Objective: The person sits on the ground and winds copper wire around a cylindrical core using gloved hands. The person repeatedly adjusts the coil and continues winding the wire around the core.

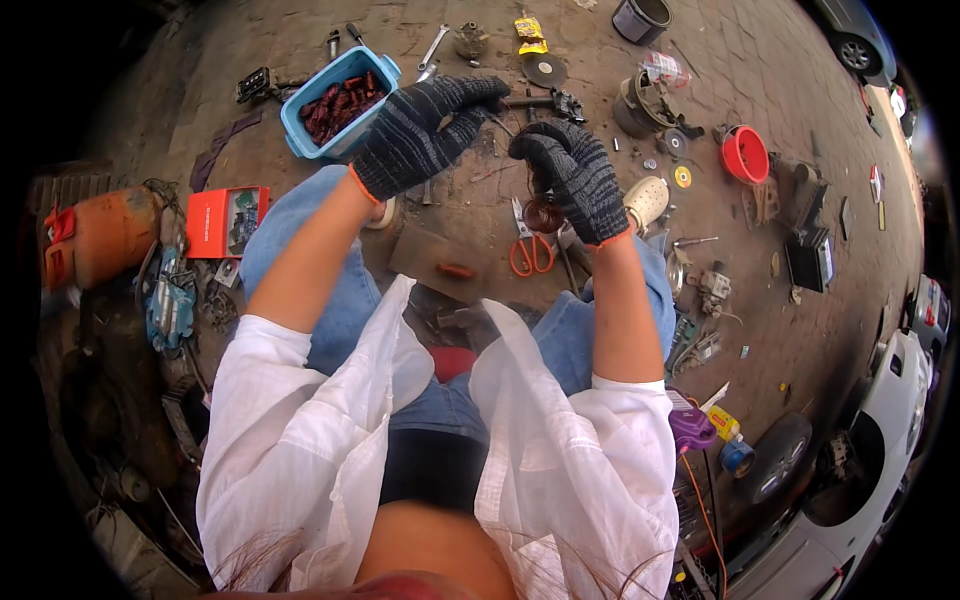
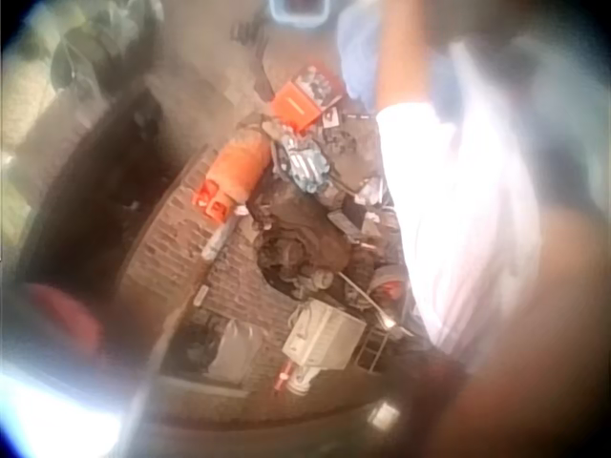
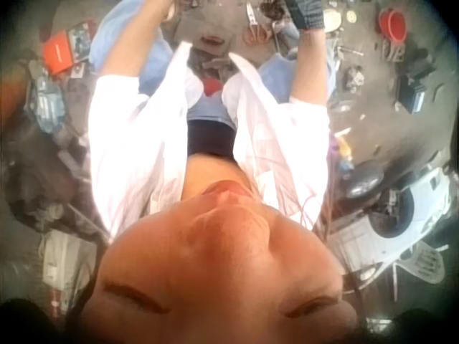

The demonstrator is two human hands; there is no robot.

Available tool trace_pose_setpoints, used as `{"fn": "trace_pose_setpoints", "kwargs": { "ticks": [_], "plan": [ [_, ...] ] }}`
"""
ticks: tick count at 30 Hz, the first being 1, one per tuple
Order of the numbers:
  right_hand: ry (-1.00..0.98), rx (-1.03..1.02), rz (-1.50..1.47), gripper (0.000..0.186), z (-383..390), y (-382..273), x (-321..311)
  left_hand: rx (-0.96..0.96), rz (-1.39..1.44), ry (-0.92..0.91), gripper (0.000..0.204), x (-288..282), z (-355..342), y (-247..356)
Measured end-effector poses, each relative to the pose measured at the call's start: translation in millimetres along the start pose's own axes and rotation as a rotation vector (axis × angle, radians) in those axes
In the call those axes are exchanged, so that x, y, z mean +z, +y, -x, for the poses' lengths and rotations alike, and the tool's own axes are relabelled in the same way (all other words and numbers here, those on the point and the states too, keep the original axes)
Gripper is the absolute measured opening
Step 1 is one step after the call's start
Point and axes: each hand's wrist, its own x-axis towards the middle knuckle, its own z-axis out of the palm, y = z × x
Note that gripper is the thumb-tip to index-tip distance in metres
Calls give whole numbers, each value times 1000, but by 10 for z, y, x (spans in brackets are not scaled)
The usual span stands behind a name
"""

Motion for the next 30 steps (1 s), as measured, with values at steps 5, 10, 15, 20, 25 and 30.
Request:
{"fn": "trace_pose_setpoints", "kwargs": {
  "ticks": [5,10,15,20,25,30],
  "plan": [
    [149,-19,587,22,-63,-82,-121,-544,816,-239,33,-69,2,-125],
    [282,-141,721,31,-59,-90,-135,-783,1221,-627,45,-47,13,-59],
    [359,-186,737,37,-83,-112,-153,-723,1365,-584,42,-47,40,125],
    [389,-214,760,36,-84,-132,-166,-627,1236,-682,28,-72,27,130],
    [417,-165,704,22,-86,-137,-146,-269,561,-357,22,-10,58,113],
    [294,74,468,17,-30,-164,-66,-45,-270,-16,18,7,59,135]
  ]
}}
